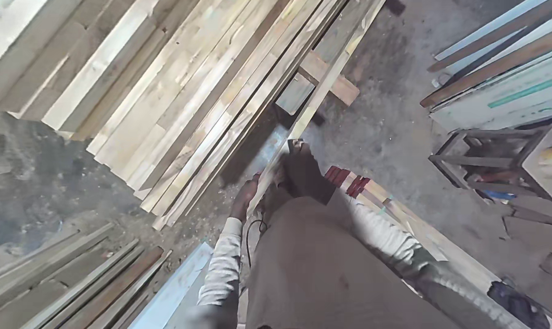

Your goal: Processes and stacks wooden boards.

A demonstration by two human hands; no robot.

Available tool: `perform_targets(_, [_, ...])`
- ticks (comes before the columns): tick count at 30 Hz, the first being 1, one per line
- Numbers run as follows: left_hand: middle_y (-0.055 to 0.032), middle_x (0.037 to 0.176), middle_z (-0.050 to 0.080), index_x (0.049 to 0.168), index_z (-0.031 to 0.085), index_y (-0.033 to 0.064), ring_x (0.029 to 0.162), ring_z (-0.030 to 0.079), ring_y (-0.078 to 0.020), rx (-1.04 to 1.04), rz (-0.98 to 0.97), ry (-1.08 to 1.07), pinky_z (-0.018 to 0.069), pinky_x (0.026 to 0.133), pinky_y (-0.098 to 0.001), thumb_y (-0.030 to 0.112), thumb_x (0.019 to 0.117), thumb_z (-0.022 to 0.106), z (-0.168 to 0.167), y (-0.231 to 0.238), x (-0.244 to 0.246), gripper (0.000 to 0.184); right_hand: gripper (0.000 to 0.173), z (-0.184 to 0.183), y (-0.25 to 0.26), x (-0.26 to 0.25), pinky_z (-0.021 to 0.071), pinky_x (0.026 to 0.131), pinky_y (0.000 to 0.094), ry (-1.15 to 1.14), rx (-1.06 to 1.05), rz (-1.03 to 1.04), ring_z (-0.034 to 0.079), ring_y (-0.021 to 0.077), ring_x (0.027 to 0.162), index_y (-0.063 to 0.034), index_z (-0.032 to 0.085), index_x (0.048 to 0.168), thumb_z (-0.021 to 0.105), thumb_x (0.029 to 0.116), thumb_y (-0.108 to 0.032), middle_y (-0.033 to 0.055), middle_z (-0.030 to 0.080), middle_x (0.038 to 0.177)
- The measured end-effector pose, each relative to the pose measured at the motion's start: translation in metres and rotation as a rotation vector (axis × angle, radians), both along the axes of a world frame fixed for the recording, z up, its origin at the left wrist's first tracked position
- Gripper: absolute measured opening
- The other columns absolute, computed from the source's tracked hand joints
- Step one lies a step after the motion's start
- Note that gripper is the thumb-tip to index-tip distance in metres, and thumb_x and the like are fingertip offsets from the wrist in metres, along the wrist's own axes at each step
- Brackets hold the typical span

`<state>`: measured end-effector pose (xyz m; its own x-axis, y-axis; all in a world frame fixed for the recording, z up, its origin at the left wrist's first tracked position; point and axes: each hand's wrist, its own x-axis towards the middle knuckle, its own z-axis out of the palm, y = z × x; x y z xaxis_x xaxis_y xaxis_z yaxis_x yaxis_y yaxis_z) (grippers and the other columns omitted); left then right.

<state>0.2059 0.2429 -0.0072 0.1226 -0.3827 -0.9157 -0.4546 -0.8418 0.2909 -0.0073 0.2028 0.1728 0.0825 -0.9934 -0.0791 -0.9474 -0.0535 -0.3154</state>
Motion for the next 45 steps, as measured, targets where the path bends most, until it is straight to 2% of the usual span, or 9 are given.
perform_targets(4, [-0.0087, 0.087, 0.066, 0.117, 0.065, 0.0088, 0.067, 0.061, -0.0210, 0.042, 0.128, 0.156, 0.0539, 0.061, -0.0419, 0.059, 0.1081, 0.027, -0.002, -0.005, 0.004, 0.064, 0.059, -0.038, -0.005, -0.002, 0.0578, 0.083, 0.0553, -0.059, 0.472, -0.008, 0.065, 0.0435, 0.108, -0.0047, 0.043, 0.151, 0.061, 0.0993, -0.027, 0.0287, 0.050, 0.138])
perform_targets(8, [-0.0036, 0.070, 0.061, 0.104, 0.063, 0.0109, 0.052, 0.056, -0.0149, 0.090, 0.192, 0.253, 0.0492, 0.047, -0.0301, 0.057, 0.1089, 0.028, 0.005, -0.008, 0.004, 0.058, 0.053, -0.109, -0.034, -0.027, 0.0604, 0.083, 0.0504, -0.207, 0.138, -0.104, 0.070, 0.0385, 0.100, -0.0119, 0.042, 0.157, 0.051, 0.1051, -0.017, 0.0268, 0.057, 0.135])
perform_targets(12, [-0.0074, 0.083, 0.066, 0.113, 0.066, 0.0097, 0.064, 0.061, -0.0190, 0.012, 0.076, 0.148, 0.0536, 0.058, -0.0389, 0.060, 0.1075, 0.028, -0.008, -0.003, 0.006, 0.063, 0.065, -0.145, 0.039, -0.028, 0.0580, 0.078, 0.0550, -0.083, 0.269, -0.050, 0.065, 0.0406, 0.111, -0.0137, 0.034, 0.159, 0.053, 0.1015, -0.036, 0.0247, 0.051, 0.144])
perform_targets(17, [-0.0294, 0.131, 0.062, 0.132, 0.061, -0.0035, 0.124, 0.060, -0.0421, -0.058, -0.067, -0.018, 0.0452, 0.103, -0.0638, 0.060, 0.1083, 0.024, 0.007, 0.003, -0.006, 0.077, 0.051, -0.062, -0.024, -0.037, 0.0579, 0.078, 0.0583, -0.159, 0.286, -0.251, 0.067, 0.0437, 0.100, -0.0095, 0.042, 0.153, 0.054, 0.1048, -0.018, 0.0292, 0.056, 0.131])
perform_targets(23, [-0.0245, 0.116, 0.068, 0.122, 0.067, 0.0024, 0.108, 0.066, -0.0406, -0.172, -0.229, -0.046, 0.0512, 0.092, -0.0635, 0.064, 0.1065, 0.023, -0.019, 0.010, 0.002, 0.077, 0.061, -0.095, -0.023, 0.011, 0.0576, 0.093, 0.0480, -0.010, 0.481, -0.299, 0.065, 0.0354, 0.118, -0.0067, 0.029, 0.157, 0.054, 0.1038, -0.023, 0.0254, 0.044, 0.150])
perform_targets(25, [-0.0241, 0.116, 0.068, 0.126, 0.064, 0.0033, 0.107, 0.067, -0.0412, -0.175, -0.341, -0.048, 0.0514, 0.092, -0.0638, 0.061, 0.1079, 0.024, -0.024, 0.014, 0.005, 0.073, 0.058, -0.166, 0.052, 0.012, 0.0574, 0.055, 0.0390, 0.083, -0.084, -0.074, 0.069, 0.0299, 0.074, 0.0038, 0.057, 0.134, 0.059, 0.0944, -0.039, 0.0274, 0.062, 0.116])
perform_targets(28, [-0.0243, 0.107, 0.070, 0.117, 0.067, 0.0031, 0.101, 0.068, -0.0425, -0.199, -0.356, -0.142, 0.0525, 0.086, -0.0655, 0.063, 0.1073, 0.020, -0.009, 0.012, -0.005, 0.076, 0.053, -0.076, 0.049, 0.010, 0.0543, 0.084, 0.0553, 0.063, 0.494, 0.057, 0.063, 0.0409, 0.113, -0.0030, 0.055, 0.142, 0.065, 0.0967, -0.030, 0.0277, 0.054, 0.140])
perform_targets(35, [-0.0218, 0.121, 0.068, 0.138, 0.060, 0.0149, 0.112, 0.065, -0.0454, -0.290, -0.591, -0.397, 0.0518, 0.085, -0.0675, 0.039, 0.1024, 0.056, 0.035, 0.034, -0.045, 0.043, 0.032, -0.052, -0.109, -0.080, 0.0492, 0.095, 0.0634, 0.236, 0.359, -0.158, 0.061, 0.0459, 0.118, -0.0027, 0.068, 0.123, 0.056, 0.0988, -0.020, 0.0281, 0.064, 0.124])
perform_targets(45, [-0.0224, 0.115, 0.069, 0.123, 0.067, 0.0037, 0.108, 0.067, -0.0382, -0.257, -0.339, -0.058, 0.0534, 0.089, -0.0594, 0.058, 0.1089, 0.020, 0.017, 0.020, -0.012, 0.074, 0.033, -0.033, 0.053, 0.013, 0.0567, 0.078, 0.0459, -0.180, 0.622, 0.132, 0.067, 0.0293, 0.093, -0.0028, 0.067, 0.116, 0.069, 0.0954, -0.028, 0.0162, 0.069, 0.103])
